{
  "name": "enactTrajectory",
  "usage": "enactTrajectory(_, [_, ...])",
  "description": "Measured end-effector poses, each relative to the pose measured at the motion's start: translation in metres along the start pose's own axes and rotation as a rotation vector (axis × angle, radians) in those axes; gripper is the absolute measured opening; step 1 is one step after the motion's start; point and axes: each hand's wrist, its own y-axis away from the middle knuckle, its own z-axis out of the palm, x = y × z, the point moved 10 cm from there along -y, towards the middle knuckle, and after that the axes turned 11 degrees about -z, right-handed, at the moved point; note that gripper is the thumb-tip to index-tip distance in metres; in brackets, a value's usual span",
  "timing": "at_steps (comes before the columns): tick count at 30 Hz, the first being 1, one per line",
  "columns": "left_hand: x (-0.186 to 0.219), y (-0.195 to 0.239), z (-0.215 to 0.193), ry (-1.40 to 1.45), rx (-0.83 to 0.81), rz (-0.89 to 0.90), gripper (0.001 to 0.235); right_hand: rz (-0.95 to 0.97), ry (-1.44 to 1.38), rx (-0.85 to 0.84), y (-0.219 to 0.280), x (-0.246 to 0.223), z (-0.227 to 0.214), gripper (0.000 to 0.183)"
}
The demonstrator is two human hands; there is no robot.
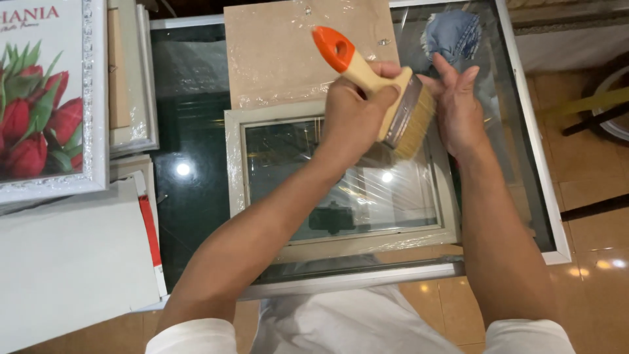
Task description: Cleaning the glass surface of a picture frame using a brush and a cleaning cloth.
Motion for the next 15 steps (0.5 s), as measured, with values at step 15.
enactTrajectory(15, [0.061, 0.076, -0.193, -0.798, 0.313, 0.064, 0.02, -0.167, 0.443, -0.071, 0.003, -0.008, 0.005, 0.1])
